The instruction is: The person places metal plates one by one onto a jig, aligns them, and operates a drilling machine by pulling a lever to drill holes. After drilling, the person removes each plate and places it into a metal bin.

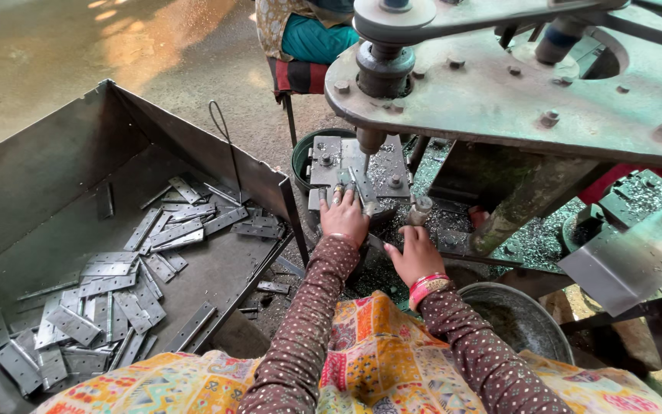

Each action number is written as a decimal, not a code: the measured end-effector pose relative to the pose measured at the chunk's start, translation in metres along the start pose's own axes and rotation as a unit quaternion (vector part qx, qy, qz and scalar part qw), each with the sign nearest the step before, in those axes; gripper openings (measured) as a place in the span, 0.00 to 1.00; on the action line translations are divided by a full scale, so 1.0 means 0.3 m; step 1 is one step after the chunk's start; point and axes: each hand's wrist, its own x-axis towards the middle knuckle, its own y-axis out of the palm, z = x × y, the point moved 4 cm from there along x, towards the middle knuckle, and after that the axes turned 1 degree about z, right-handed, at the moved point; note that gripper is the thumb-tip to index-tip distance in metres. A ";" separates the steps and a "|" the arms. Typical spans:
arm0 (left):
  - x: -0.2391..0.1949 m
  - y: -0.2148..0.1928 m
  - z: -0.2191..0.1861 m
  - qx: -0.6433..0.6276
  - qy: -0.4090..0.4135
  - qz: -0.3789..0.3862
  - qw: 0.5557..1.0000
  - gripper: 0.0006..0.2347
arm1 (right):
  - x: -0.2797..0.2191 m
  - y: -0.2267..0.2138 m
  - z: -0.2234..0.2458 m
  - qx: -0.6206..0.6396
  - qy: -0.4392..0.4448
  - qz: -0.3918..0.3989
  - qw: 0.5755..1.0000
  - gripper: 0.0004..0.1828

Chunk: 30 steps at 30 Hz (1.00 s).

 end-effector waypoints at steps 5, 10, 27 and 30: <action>0.034 -0.031 -0.012 0.061 0.003 0.005 0.998 0.24 | -0.049 0.033 -0.012 -0.029 0.000 0.052 0.998 0.26; 0.006 -0.032 -0.012 0.040 0.002 0.004 0.999 0.23 | -0.046 0.040 -0.028 -0.023 0.015 0.058 0.998 0.25; -0.025 0.016 0.013 0.072 0.039 -0.050 0.995 0.13 | -0.062 0.178 -0.089 -0.065 0.057 0.269 0.959 0.30; 0.033 0.022 -0.006 0.122 0.028 -0.037 0.991 0.17 | -0.011 0.146 -0.073 -0.055 0.074 0.266 0.959 0.27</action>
